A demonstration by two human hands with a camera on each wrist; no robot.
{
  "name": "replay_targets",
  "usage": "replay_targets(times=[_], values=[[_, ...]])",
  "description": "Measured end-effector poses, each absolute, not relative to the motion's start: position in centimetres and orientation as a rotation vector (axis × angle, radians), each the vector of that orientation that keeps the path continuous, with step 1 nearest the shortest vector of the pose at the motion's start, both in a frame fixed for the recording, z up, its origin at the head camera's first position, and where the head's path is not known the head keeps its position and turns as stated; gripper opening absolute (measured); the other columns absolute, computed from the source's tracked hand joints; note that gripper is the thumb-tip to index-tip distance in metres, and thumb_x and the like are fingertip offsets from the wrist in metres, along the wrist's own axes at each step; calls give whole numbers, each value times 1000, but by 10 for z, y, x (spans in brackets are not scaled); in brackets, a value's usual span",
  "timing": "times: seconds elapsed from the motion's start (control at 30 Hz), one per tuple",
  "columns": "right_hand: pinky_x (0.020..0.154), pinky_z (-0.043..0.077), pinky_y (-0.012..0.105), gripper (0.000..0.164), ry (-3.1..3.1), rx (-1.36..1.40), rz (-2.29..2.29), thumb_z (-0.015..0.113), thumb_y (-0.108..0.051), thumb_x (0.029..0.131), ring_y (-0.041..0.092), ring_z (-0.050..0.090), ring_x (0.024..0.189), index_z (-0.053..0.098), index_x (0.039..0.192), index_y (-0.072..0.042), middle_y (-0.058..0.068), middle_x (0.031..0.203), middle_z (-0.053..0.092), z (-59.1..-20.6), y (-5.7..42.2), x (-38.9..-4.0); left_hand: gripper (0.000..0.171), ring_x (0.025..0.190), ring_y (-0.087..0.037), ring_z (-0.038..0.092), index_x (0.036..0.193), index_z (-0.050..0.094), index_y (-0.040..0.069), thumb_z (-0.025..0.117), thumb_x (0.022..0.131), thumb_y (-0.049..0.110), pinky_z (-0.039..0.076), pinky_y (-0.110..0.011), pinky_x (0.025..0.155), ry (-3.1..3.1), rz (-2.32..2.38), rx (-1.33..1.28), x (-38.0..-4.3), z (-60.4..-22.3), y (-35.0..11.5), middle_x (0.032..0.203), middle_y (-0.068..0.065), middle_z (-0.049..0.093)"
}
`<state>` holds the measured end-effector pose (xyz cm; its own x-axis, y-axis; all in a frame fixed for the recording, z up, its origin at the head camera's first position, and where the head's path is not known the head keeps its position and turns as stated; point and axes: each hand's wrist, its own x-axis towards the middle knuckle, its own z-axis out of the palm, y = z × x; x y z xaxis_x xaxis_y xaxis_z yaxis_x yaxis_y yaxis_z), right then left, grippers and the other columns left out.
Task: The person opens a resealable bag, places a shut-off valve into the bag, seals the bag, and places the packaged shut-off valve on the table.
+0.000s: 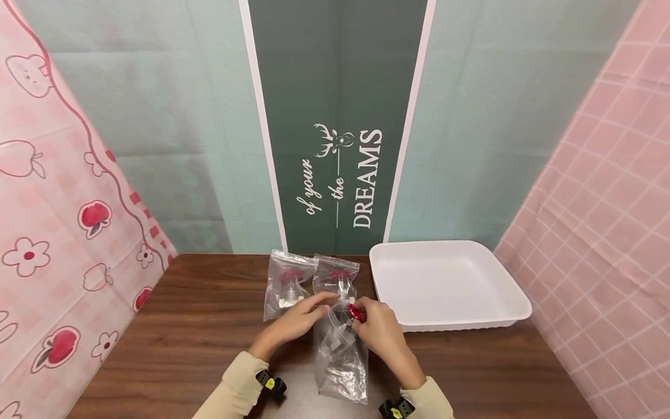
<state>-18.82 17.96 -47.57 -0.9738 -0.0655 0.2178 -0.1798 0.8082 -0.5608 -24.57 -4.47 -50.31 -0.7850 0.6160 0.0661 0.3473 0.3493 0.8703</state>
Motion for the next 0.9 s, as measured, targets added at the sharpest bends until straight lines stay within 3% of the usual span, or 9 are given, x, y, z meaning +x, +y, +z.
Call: replay_targets(times=[0.2,0.4,0.63,0.9], values=[[63,54,25,29,-2762,243,925,84,5,77,10,67,74,78,103,-6,6,94,79,-474,177,-188,42,119,-23,64,148,60,16,61,107,24,52,-40,103,2404,1371,922,-246,-505,-45,131,-7,68],[66,52,25,31,-2730,324,878,85,5,75,10,63,76,80,102,-9,5,97,78,-472,173,-189,23,99,-10,61,126,71,12,67,104,20,52,-26,90,2417,1419,894,-244,-507,-47,109,0,66],[67,54,23,29,-2697,402,936,88,6,74,11,64,77,77,92,-14,0,93,75,-469,171,-190,8,86,-5,57,105,68,10,72,102,16,50,-23,80,2463,1498,810,-243,-512,-50,96,0,67],[71,57,27,33,-2569,660,868,87,9,74,10,68,84,70,81,-18,-4,92,74,-470,173,-189,8,77,-4,54,102,62,9,68,105,14,47,-23,72,2470,1486,772,-242,-516,-54,86,0,63]])
